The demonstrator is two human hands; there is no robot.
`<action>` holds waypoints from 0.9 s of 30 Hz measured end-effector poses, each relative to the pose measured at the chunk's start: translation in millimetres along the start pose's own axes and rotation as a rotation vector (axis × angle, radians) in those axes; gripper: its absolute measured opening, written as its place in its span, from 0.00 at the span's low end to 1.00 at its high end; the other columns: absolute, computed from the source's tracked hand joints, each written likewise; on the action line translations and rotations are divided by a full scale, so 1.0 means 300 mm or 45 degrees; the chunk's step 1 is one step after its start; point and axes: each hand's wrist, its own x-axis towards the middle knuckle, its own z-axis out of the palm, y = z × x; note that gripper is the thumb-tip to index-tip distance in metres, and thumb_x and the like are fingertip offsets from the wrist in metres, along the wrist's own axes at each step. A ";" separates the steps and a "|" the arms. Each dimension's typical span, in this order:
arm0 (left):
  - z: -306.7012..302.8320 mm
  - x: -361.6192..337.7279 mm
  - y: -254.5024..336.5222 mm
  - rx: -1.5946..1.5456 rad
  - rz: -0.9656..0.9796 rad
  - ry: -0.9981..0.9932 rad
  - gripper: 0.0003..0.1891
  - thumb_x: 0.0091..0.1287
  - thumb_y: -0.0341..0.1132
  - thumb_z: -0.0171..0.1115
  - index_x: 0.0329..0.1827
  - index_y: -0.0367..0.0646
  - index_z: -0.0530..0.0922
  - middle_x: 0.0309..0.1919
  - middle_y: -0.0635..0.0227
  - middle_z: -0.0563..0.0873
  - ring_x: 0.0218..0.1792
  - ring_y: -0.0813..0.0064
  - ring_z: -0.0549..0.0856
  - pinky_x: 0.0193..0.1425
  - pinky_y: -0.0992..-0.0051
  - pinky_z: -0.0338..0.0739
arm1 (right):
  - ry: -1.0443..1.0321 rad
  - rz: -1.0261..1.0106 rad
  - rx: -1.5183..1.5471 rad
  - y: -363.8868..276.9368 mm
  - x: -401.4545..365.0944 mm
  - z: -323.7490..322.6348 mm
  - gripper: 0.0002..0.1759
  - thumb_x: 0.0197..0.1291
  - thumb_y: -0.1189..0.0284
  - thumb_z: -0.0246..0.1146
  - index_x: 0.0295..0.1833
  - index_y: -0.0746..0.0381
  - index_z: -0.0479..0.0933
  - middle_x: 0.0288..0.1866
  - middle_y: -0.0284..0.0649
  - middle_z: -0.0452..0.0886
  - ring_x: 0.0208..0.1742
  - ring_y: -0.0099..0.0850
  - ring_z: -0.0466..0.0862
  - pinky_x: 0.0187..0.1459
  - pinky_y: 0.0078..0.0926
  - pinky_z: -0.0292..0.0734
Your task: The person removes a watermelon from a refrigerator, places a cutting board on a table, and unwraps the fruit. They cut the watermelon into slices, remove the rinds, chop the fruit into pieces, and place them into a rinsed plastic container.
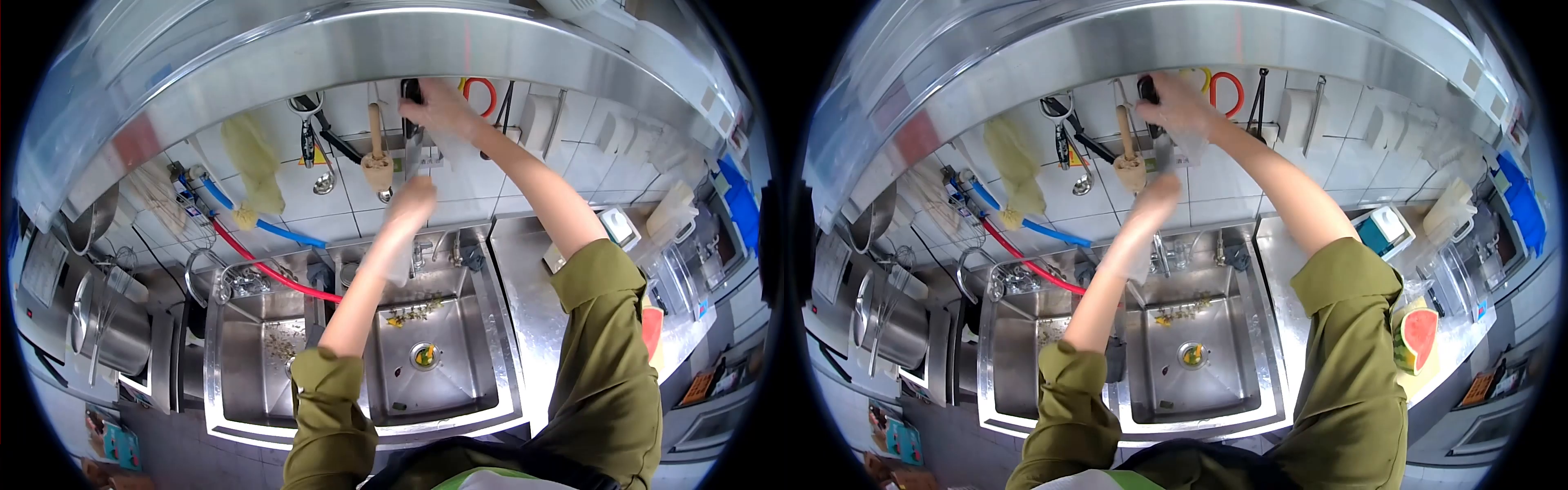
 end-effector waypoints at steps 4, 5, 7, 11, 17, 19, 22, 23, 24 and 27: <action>-0.175 -0.255 0.059 -0.706 -0.196 0.141 0.14 0.66 0.38 0.51 0.44 0.38 0.78 0.36 0.62 0.85 0.36 0.70 0.85 0.42 0.69 0.76 | 0.032 0.003 0.314 -0.063 -0.170 0.001 0.13 0.50 0.75 0.62 0.41 0.63 0.68 0.32 0.38 0.75 0.31 0.26 0.75 0.36 0.23 0.73; -0.226 -0.281 0.073 -0.758 -0.219 0.228 0.13 0.66 0.37 0.52 0.44 0.38 0.78 0.34 0.65 0.86 0.33 0.74 0.84 0.40 0.71 0.76 | 0.069 0.032 0.414 -0.069 -0.233 0.005 0.14 0.50 0.75 0.62 0.42 0.63 0.67 0.32 0.37 0.75 0.31 0.26 0.75 0.36 0.24 0.73; -0.279 -0.275 0.072 -0.792 -0.124 0.459 0.16 0.66 0.42 0.50 0.46 0.40 0.78 0.32 0.68 0.86 0.32 0.78 0.83 0.38 0.78 0.73 | 0.278 0.005 0.323 -0.078 -0.401 0.030 0.17 0.50 0.73 0.63 0.44 0.63 0.66 0.32 0.38 0.74 0.33 0.27 0.77 0.38 0.25 0.74; -0.195 0.017 0.071 -0.291 0.117 0.547 0.19 0.62 0.46 0.55 0.41 0.36 0.77 0.36 0.62 0.83 0.39 0.65 0.82 0.42 0.64 0.73 | 0.453 0.301 0.321 -0.130 -0.765 0.097 0.21 0.51 0.65 0.66 0.46 0.62 0.66 0.37 0.44 0.78 0.37 0.40 0.81 0.39 0.35 0.77; 0.132 0.260 0.206 -0.356 -0.082 0.942 0.40 0.49 0.50 0.70 0.59 0.33 0.65 0.54 0.51 0.73 0.54 0.53 0.75 0.56 0.62 0.70 | 0.629 0.495 0.112 -0.235 -0.961 -0.010 0.19 0.48 0.77 0.66 0.44 0.62 0.65 0.37 0.45 0.78 0.33 0.42 0.80 0.36 0.32 0.75; 0.167 0.309 0.222 -0.377 -0.045 1.023 0.46 0.45 0.48 0.74 0.62 0.31 0.60 0.55 0.49 0.72 0.55 0.52 0.74 0.58 0.62 0.70 | 0.738 0.521 0.130 -0.236 -1.002 -0.066 0.18 0.49 0.76 0.66 0.42 0.62 0.65 0.34 0.44 0.77 0.30 0.42 0.80 0.34 0.31 0.75; 0.184 0.334 0.246 -0.326 -0.037 1.080 0.44 0.45 0.43 0.76 0.61 0.31 0.60 0.53 0.49 0.73 0.54 0.50 0.75 0.58 0.60 0.71 | 0.830 0.547 -0.019 -0.222 -1.094 -0.122 0.18 0.48 0.77 0.66 0.42 0.62 0.65 0.34 0.45 0.77 0.30 0.41 0.80 0.34 0.31 0.75; 0.183 0.333 0.254 -0.299 -0.077 1.084 0.42 0.46 0.41 0.75 0.60 0.32 0.61 0.53 0.49 0.72 0.54 0.50 0.75 0.58 0.60 0.71 | 0.869 0.537 -0.062 -0.213 -1.126 -0.134 0.17 0.47 0.78 0.66 0.41 0.62 0.66 0.34 0.45 0.77 0.31 0.41 0.80 0.35 0.31 0.75; 0.177 0.334 0.265 -0.273 -0.114 1.090 0.40 0.47 0.40 0.74 0.58 0.32 0.62 0.53 0.49 0.72 0.54 0.50 0.75 0.57 0.60 0.72 | 0.883 0.561 -0.064 -0.219 -1.151 -0.151 0.17 0.47 0.78 0.65 0.41 0.62 0.66 0.34 0.45 0.77 0.32 0.41 0.80 0.36 0.31 0.75; 0.181 0.348 0.280 -0.259 -0.120 1.104 0.31 0.51 0.36 0.70 0.54 0.35 0.64 0.50 0.50 0.75 0.51 0.50 0.78 0.53 0.58 0.73 | 0.922 0.601 -0.136 -0.235 -1.214 -0.195 0.17 0.48 0.79 0.65 0.41 0.62 0.66 0.34 0.44 0.76 0.32 0.39 0.79 0.37 0.30 0.75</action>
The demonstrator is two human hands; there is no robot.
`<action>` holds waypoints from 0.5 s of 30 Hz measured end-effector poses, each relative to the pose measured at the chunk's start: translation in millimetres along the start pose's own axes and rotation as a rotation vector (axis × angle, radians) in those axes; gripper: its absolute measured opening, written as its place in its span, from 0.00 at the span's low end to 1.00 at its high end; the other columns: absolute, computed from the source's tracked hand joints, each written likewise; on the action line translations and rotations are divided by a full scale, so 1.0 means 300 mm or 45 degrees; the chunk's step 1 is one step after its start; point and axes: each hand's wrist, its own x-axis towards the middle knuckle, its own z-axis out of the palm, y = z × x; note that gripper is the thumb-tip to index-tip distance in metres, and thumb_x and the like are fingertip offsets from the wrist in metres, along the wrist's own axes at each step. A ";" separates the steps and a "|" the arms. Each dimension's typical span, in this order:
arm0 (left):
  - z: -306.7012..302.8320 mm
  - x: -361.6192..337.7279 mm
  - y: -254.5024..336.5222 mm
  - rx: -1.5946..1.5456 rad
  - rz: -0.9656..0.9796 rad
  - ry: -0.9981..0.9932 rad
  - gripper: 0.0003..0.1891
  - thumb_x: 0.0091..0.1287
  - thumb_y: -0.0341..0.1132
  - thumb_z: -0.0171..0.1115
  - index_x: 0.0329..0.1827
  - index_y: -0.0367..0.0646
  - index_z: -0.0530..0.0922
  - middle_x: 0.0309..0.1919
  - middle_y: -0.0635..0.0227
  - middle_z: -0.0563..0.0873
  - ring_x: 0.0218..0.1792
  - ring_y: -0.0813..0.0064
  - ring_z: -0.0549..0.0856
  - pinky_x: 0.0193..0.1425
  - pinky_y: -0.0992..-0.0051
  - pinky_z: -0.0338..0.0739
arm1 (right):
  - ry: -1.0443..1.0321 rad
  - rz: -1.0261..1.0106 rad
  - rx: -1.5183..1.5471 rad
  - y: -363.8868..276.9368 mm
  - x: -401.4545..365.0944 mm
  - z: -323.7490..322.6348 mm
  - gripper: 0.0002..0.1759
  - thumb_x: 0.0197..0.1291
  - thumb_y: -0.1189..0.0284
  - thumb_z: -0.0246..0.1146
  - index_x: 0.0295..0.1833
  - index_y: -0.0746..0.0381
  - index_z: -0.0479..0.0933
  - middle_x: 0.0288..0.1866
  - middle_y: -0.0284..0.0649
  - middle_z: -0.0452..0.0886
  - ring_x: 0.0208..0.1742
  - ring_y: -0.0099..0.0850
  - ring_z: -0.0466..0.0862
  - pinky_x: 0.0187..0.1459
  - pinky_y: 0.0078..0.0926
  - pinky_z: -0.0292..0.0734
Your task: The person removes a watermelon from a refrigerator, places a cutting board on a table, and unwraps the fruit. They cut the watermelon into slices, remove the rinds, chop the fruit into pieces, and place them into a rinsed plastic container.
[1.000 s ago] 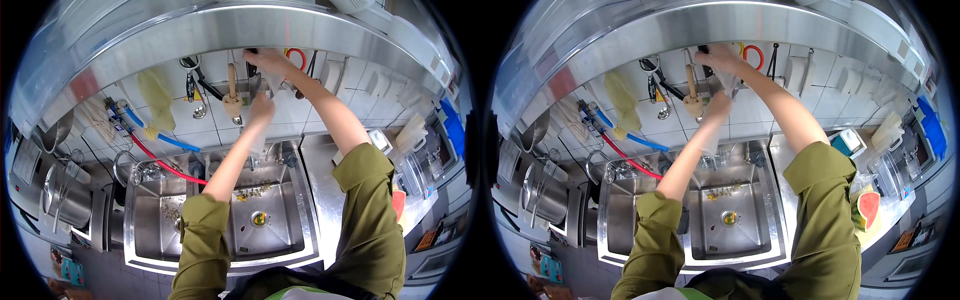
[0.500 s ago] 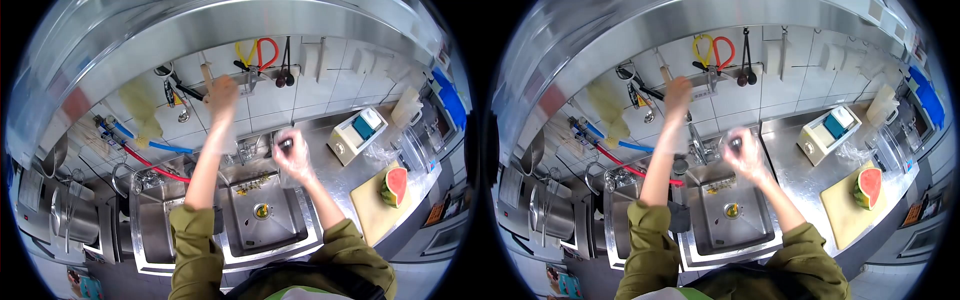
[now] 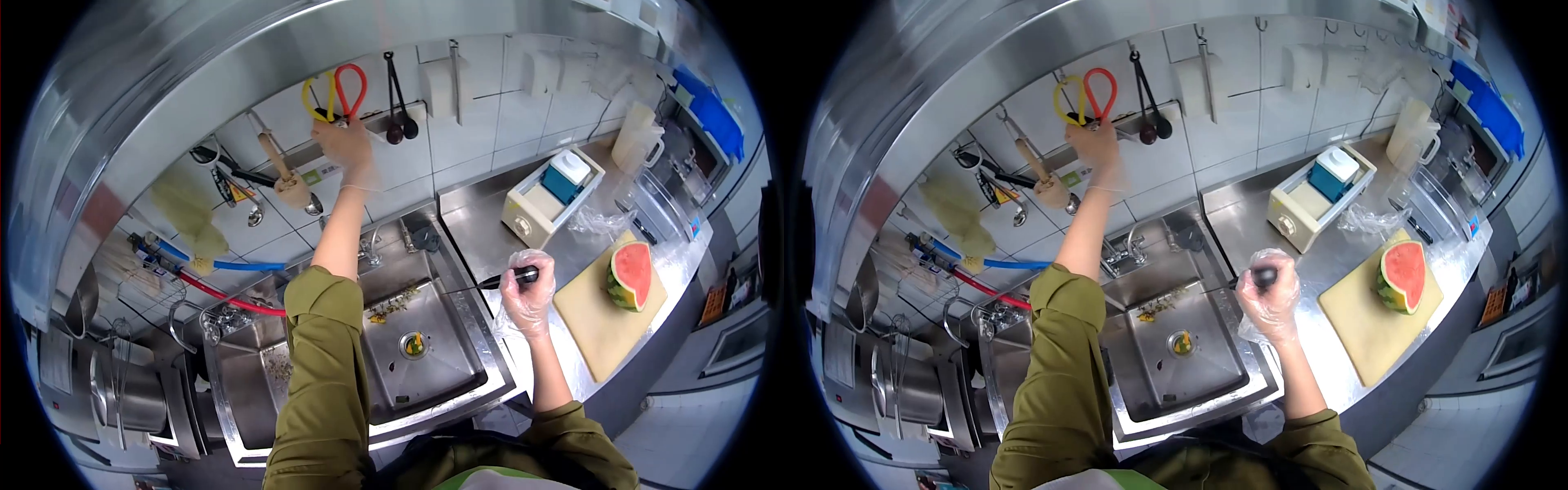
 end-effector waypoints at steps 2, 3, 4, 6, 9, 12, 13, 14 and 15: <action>0.026 0.018 -0.065 -0.096 0.064 -0.043 0.30 0.52 0.35 0.70 0.55 0.36 0.64 0.48 0.50 0.76 0.50 0.50 0.78 0.53 0.59 0.73 | 0.040 0.077 0.045 -0.008 -0.009 -0.042 0.17 0.48 0.80 0.64 0.41 0.62 0.65 0.34 0.43 0.76 0.32 0.36 0.78 0.37 0.28 0.74; 0.014 0.014 -0.071 -0.293 0.071 -0.088 0.30 0.53 0.36 0.69 0.55 0.36 0.65 0.48 0.50 0.78 0.50 0.51 0.78 0.53 0.60 0.73 | 0.054 0.087 0.042 -0.016 -0.010 -0.065 0.17 0.49 0.80 0.63 0.42 0.62 0.64 0.34 0.41 0.74 0.31 0.31 0.76 0.37 0.27 0.73; 0.019 0.025 -0.097 -0.296 0.087 -0.092 0.31 0.53 0.37 0.70 0.56 0.36 0.64 0.49 0.50 0.78 0.51 0.51 0.78 0.53 0.61 0.72 | 0.080 0.146 0.179 -0.014 -0.017 -0.083 0.16 0.51 0.80 0.62 0.42 0.62 0.64 0.35 0.39 0.73 0.33 0.28 0.75 0.38 0.26 0.73; 0.020 0.067 -0.146 -0.279 0.223 -0.117 0.34 0.53 0.39 0.70 0.58 0.33 0.63 0.49 0.51 0.78 0.51 0.55 0.79 0.54 0.62 0.72 | 0.147 0.151 0.261 -0.022 -0.021 -0.133 0.15 0.53 0.79 0.61 0.43 0.63 0.63 0.37 0.39 0.72 0.36 0.26 0.73 0.40 0.24 0.72; -0.064 0.033 -0.158 -0.229 0.368 -0.159 0.31 0.56 0.37 0.68 0.57 0.31 0.64 0.51 0.50 0.75 0.49 0.60 0.78 0.55 0.62 0.72 | 0.348 0.237 0.139 -0.015 -0.047 -0.246 0.13 0.55 0.77 0.61 0.43 0.63 0.64 0.38 0.37 0.71 0.38 0.24 0.72 0.42 0.22 0.71; -0.258 -0.118 -0.140 -0.008 0.481 -0.288 0.24 0.62 0.34 0.63 0.56 0.32 0.67 0.54 0.52 0.72 0.50 0.64 0.76 0.59 0.67 0.71 | 0.634 0.510 0.261 -0.039 -0.095 -0.400 0.12 0.61 0.75 0.60 0.45 0.63 0.64 0.32 0.32 0.71 0.30 0.19 0.69 0.33 0.17 0.68; -0.396 -0.313 0.003 -0.245 0.342 -0.414 0.21 0.64 0.32 0.61 0.56 0.33 0.68 0.52 0.53 0.73 0.49 0.65 0.76 0.58 0.69 0.72 | 0.796 0.624 0.254 -0.022 -0.116 -0.446 0.12 0.62 0.72 0.60 0.45 0.63 0.64 0.31 0.32 0.71 0.27 0.19 0.69 0.29 0.18 0.68; -0.543 -0.515 0.141 -0.481 0.199 -0.513 0.18 0.65 0.30 0.59 0.56 0.34 0.69 0.51 0.54 0.73 0.48 0.66 0.77 0.57 0.71 0.72 | 0.863 0.819 0.299 -0.035 -0.140 -0.502 0.12 0.62 0.69 0.59 0.45 0.62 0.65 0.30 0.33 0.73 0.25 0.18 0.70 0.25 0.17 0.68; -0.603 -0.615 0.037 -0.500 0.227 -0.544 0.13 0.68 0.30 0.56 0.53 0.37 0.71 0.46 0.58 0.77 0.45 0.69 0.78 0.54 0.72 0.74 | 0.975 0.809 0.418 -0.029 -0.172 -0.547 0.11 0.62 0.69 0.59 0.44 0.62 0.66 0.31 0.34 0.74 0.25 0.19 0.71 0.24 0.17 0.68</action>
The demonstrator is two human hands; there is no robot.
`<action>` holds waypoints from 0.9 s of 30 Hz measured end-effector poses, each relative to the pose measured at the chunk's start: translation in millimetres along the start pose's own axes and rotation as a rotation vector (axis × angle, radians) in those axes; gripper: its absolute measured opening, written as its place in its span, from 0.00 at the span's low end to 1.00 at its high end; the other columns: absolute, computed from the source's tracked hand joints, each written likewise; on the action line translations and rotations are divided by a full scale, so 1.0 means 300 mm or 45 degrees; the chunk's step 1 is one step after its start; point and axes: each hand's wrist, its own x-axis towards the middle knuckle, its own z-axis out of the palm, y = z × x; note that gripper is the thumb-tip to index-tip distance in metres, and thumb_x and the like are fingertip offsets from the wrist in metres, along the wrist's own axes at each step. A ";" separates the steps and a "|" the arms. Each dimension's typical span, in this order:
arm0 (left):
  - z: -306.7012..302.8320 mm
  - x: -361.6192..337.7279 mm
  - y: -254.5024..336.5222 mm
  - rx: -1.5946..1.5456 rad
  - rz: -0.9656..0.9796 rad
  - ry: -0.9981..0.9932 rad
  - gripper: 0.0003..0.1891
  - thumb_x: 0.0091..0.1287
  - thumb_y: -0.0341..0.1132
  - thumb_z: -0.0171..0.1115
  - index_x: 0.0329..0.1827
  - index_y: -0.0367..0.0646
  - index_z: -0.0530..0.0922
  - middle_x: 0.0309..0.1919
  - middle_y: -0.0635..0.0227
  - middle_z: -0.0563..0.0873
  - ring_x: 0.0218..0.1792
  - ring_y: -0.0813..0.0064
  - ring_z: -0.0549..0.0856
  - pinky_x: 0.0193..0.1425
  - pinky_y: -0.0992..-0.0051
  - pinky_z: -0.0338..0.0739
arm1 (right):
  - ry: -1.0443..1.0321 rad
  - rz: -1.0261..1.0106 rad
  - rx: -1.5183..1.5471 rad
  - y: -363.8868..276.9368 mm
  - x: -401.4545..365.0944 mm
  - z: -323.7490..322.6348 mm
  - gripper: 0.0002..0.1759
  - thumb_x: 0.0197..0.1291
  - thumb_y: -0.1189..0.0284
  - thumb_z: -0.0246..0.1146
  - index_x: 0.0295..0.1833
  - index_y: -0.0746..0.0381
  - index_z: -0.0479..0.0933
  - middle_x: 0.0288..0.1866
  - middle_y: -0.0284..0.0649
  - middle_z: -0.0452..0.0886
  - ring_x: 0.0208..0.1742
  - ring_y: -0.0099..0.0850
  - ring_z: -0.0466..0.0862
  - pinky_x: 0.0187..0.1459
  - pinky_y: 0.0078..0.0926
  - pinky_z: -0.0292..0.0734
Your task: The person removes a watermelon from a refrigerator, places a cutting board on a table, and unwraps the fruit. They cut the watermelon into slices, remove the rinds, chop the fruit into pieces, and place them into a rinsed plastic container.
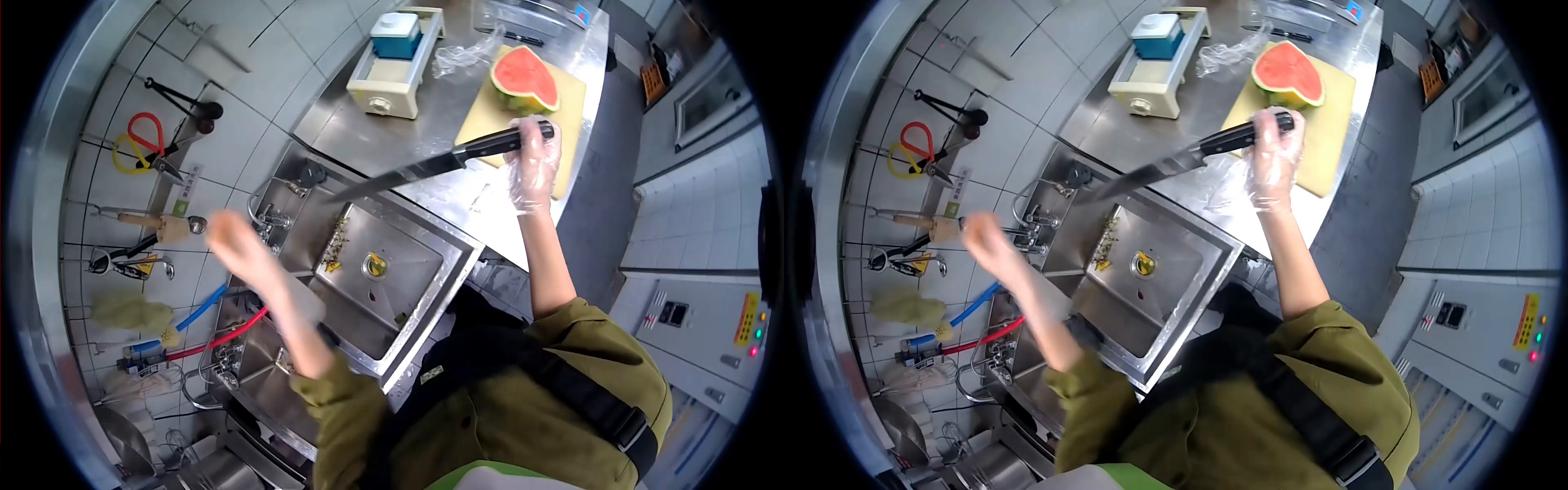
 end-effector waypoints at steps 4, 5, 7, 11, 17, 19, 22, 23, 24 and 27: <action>0.018 -0.583 0.259 -0.281 -0.899 -0.610 0.10 0.68 0.34 0.57 0.47 0.39 0.76 0.41 0.64 0.81 0.38 0.76 0.81 0.48 0.72 0.77 | 0.108 0.117 0.436 -0.029 -0.031 -0.185 0.10 0.62 0.68 0.61 0.42 0.61 0.69 0.30 0.37 0.76 0.22 0.22 0.73 0.21 0.18 0.69; 0.061 -0.717 0.296 -0.368 -0.848 -0.823 0.19 0.69 0.45 0.56 0.54 0.39 0.75 0.44 0.62 0.83 0.45 0.73 0.82 0.51 0.76 0.73 | 0.116 0.223 0.515 -0.047 -0.047 -0.221 0.10 0.62 0.67 0.61 0.41 0.61 0.70 0.30 0.38 0.76 0.21 0.23 0.73 0.20 0.19 0.70; 0.163 -0.925 0.395 -0.657 -0.768 -1.012 0.24 0.70 0.38 0.55 0.65 0.36 0.64 0.58 0.56 0.75 0.59 0.70 0.75 0.64 0.70 0.66 | 0.057 0.528 0.647 -0.059 -0.098 -0.294 0.09 0.63 0.67 0.59 0.41 0.61 0.70 0.29 0.40 0.76 0.19 0.26 0.72 0.19 0.19 0.71; 0.300 -1.092 0.549 -1.060 -0.825 -0.723 0.20 0.72 0.38 0.52 0.62 0.37 0.64 0.50 0.66 0.77 0.43 0.80 0.77 0.49 0.80 0.73 | 0.189 1.417 0.727 -0.098 -0.306 -0.407 0.17 0.61 0.56 0.60 0.39 0.60 0.72 0.22 0.36 0.74 0.25 0.29 0.77 0.29 0.25 0.75; 0.192 -1.140 0.721 -0.926 -1.110 -0.332 0.10 0.72 0.35 0.52 0.48 0.38 0.72 0.39 0.69 0.80 0.29 0.84 0.76 0.35 0.81 0.74 | -0.505 1.367 0.698 -0.137 -0.426 -0.636 0.11 0.66 0.64 0.57 0.45 0.61 0.72 0.31 0.33 0.74 0.27 0.22 0.74 0.30 0.20 0.75; 0.168 -1.132 0.702 -0.686 -0.910 -0.348 0.11 0.71 0.37 0.54 0.48 0.39 0.73 0.39 0.69 0.81 0.32 0.83 0.78 0.37 0.80 0.74 | -0.765 1.142 0.311 -0.168 -0.411 -0.668 0.10 0.67 0.66 0.56 0.47 0.60 0.72 0.34 0.32 0.75 0.29 0.21 0.74 0.31 0.19 0.75; 0.135 -1.064 0.773 -0.349 -1.277 -0.517 0.13 0.68 0.40 0.56 0.47 0.40 0.75 0.34 0.71 0.81 0.34 0.84 0.78 0.35 0.81 0.73 | -1.230 1.128 -0.066 -0.190 -0.305 -0.700 0.16 0.63 0.72 0.60 0.56 0.62 0.72 0.43 0.32 0.77 0.38 0.20 0.76 0.37 0.16 0.73; 0.150 -1.057 0.796 -0.285 -1.313 -0.489 0.13 0.67 0.39 0.58 0.46 0.39 0.76 0.32 0.71 0.80 0.32 0.85 0.77 0.34 0.81 0.73 | -1.376 1.119 -0.157 -0.187 -0.261 -0.698 0.19 0.61 0.73 0.62 0.58 0.63 0.71 0.44 0.33 0.77 0.40 0.20 0.77 0.39 0.16 0.72; 0.177 -1.098 0.738 -0.267 -1.108 -0.579 0.15 0.69 0.44 0.55 0.52 0.45 0.73 0.39 0.71 0.83 0.31 0.83 0.80 0.27 0.84 0.71 | -1.508 1.097 -0.248 -0.187 -0.207 -0.696 0.22 0.59 0.74 0.63 0.60 0.63 0.71 0.46 0.33 0.77 0.42 0.20 0.77 0.41 0.16 0.72; 0.266 -1.147 0.713 -0.105 -0.958 -0.723 0.16 0.68 0.42 0.55 0.55 0.45 0.74 0.37 0.74 0.81 0.31 0.84 0.79 0.26 0.86 0.70 | -1.637 1.173 0.015 -0.174 -0.108 -0.657 0.22 0.59 0.75 0.60 0.59 0.65 0.69 0.44 0.33 0.75 0.41 0.19 0.74 0.41 0.18 0.70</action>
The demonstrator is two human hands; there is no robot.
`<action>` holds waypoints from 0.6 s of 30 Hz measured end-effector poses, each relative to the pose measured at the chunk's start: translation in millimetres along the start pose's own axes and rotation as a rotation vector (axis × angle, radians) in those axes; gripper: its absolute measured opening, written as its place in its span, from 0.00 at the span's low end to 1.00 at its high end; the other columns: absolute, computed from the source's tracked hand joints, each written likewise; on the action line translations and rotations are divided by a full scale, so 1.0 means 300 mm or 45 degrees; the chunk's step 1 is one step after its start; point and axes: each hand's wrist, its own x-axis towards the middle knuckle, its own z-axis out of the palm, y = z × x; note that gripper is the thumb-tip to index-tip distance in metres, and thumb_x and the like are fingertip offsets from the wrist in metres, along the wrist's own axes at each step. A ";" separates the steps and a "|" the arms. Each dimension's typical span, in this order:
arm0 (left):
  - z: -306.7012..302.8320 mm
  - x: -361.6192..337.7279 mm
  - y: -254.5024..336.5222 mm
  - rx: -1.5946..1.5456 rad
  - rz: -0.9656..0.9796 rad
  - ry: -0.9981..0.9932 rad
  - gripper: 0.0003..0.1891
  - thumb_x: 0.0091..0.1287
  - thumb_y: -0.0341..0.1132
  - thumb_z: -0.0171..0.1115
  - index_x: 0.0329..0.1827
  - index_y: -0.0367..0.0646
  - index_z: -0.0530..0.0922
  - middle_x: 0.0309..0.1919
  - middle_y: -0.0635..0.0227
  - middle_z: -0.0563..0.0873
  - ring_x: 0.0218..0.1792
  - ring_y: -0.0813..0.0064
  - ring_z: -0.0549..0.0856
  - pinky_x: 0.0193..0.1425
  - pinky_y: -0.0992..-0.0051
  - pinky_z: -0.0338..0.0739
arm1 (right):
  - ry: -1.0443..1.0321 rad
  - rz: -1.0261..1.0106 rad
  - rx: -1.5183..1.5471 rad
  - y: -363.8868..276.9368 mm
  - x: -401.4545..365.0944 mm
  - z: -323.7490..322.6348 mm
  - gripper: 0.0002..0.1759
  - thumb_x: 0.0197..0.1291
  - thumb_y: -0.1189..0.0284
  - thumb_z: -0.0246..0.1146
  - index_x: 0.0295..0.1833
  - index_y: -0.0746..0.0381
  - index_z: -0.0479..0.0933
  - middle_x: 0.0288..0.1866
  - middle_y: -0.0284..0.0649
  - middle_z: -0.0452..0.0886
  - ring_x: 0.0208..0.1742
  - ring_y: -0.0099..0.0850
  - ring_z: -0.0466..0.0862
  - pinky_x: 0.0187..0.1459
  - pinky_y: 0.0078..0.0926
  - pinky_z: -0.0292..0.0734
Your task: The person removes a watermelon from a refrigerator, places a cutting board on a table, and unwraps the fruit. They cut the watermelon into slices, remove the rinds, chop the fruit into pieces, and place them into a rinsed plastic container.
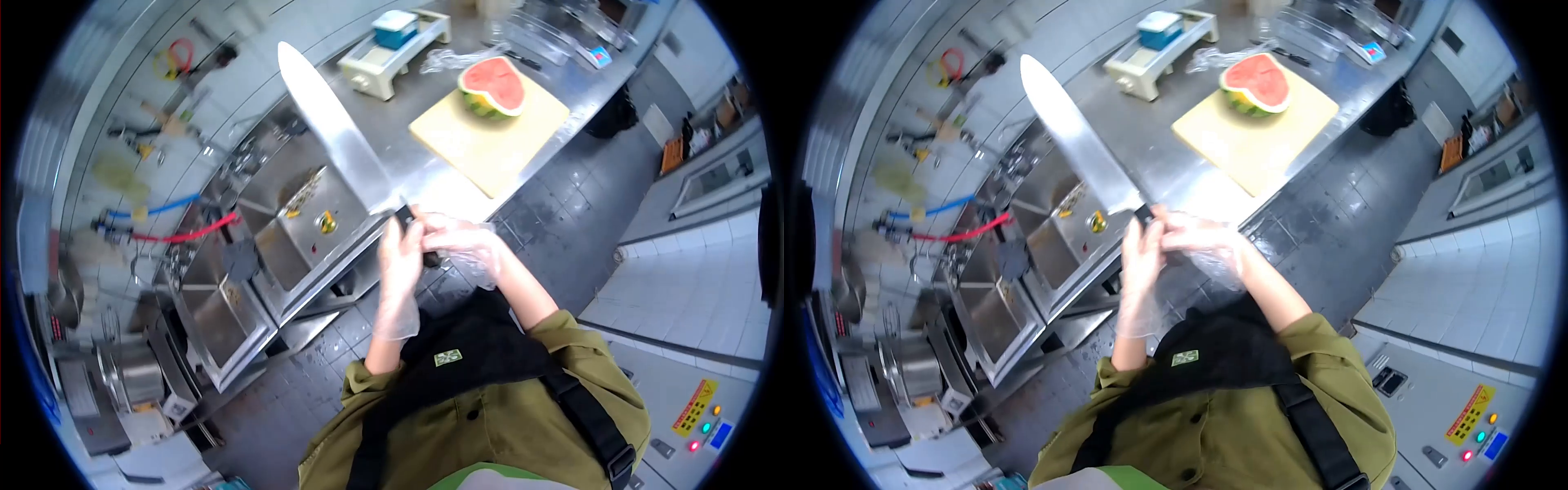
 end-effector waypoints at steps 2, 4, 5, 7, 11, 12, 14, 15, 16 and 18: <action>0.070 0.031 0.066 0.184 -0.009 -0.157 0.20 0.71 0.37 0.50 0.64 0.43 0.69 0.46 0.66 0.81 0.36 0.80 0.81 0.33 0.82 0.76 | -0.115 0.026 -0.261 -0.054 0.002 -0.117 0.19 0.57 0.74 0.60 0.54 0.66 0.70 0.40 0.32 0.75 0.40 0.21 0.74 0.40 0.19 0.71; 0.212 0.083 0.077 0.211 0.429 -0.148 0.18 0.68 0.42 0.48 0.49 0.34 0.75 0.40 0.53 0.79 0.43 0.60 0.80 0.50 0.64 0.73 | -0.108 -0.036 -0.587 -0.130 -0.033 -0.264 0.16 0.56 0.72 0.60 0.50 0.66 0.71 0.37 0.32 0.76 0.38 0.22 0.75 0.40 0.21 0.72; 0.283 0.138 0.042 0.462 0.405 -0.301 0.19 0.70 0.43 0.45 0.50 0.35 0.75 0.43 0.51 0.79 0.48 0.56 0.78 0.54 0.64 0.70 | -0.048 -0.140 -0.672 -0.156 -0.056 -0.358 0.16 0.56 0.71 0.60 0.50 0.66 0.72 0.36 0.33 0.77 0.38 0.23 0.76 0.40 0.22 0.72; 0.523 0.196 0.032 0.389 0.226 -0.379 0.19 0.70 0.42 0.44 0.53 0.37 0.74 0.46 0.51 0.78 0.51 0.56 0.77 0.57 0.65 0.69 | 0.012 -0.201 -0.799 -0.231 -0.118 -0.560 0.15 0.57 0.70 0.59 0.47 0.66 0.73 0.38 0.38 0.79 0.39 0.27 0.77 0.43 0.27 0.73; 0.908 0.264 0.053 0.034 0.139 -0.596 0.25 0.72 0.44 0.46 0.68 0.40 0.63 0.62 0.52 0.72 0.65 0.62 0.70 0.67 0.71 0.62 | 0.259 -0.058 -1.060 -0.424 -0.310 -0.851 0.16 0.53 0.71 0.60 0.47 0.65 0.74 0.39 0.46 0.80 0.41 0.36 0.80 0.46 0.30 0.74; 0.981 0.290 0.073 0.028 0.148 -0.628 0.26 0.71 0.44 0.47 0.68 0.39 0.64 0.63 0.52 0.72 0.65 0.61 0.70 0.68 0.71 0.62 | 0.333 -0.380 -1.197 -0.401 -0.326 -0.946 0.15 0.51 0.72 0.61 0.45 0.64 0.74 0.35 0.49 0.79 0.38 0.41 0.80 0.43 0.32 0.75; 1.033 0.379 0.083 0.283 0.038 -0.706 0.29 0.70 0.48 0.50 0.68 0.37 0.64 0.64 0.53 0.71 0.66 0.63 0.68 0.69 0.71 0.59 | 0.537 -0.112 -1.279 -0.496 -0.351 -1.009 0.12 0.50 0.73 0.61 0.42 0.63 0.74 0.31 0.48 0.77 0.34 0.45 0.79 0.38 0.35 0.74; 1.027 0.424 0.072 0.413 -0.033 -0.746 0.31 0.69 0.51 0.51 0.67 0.37 0.65 0.64 0.53 0.71 0.67 0.64 0.67 0.70 0.71 0.58 | 0.604 -0.164 -1.343 -0.502 -0.344 -1.071 0.11 0.49 0.74 0.61 0.41 0.63 0.73 0.28 0.47 0.76 0.31 0.45 0.77 0.35 0.36 0.72; 1.020 0.463 0.057 0.457 0.047 -0.645 0.29 0.69 0.50 0.52 0.64 0.36 0.68 0.61 0.53 0.75 0.64 0.63 0.71 0.68 0.71 0.62 | 0.658 -0.312 -1.318 -0.513 -0.331 -1.123 0.11 0.52 0.73 0.61 0.43 0.61 0.73 0.26 0.45 0.75 0.28 0.41 0.76 0.34 0.33 0.72; 0.969 0.569 -0.110 0.325 -0.083 -0.392 0.25 0.70 0.47 0.50 0.62 0.37 0.71 0.61 0.52 0.75 0.64 0.61 0.72 0.68 0.69 0.62 | 0.634 -0.137 -1.165 -0.596 -0.294 -1.182 0.11 0.56 0.72 0.60 0.44 0.61 0.73 0.25 0.44 0.74 0.26 0.36 0.75 0.34 0.31 0.71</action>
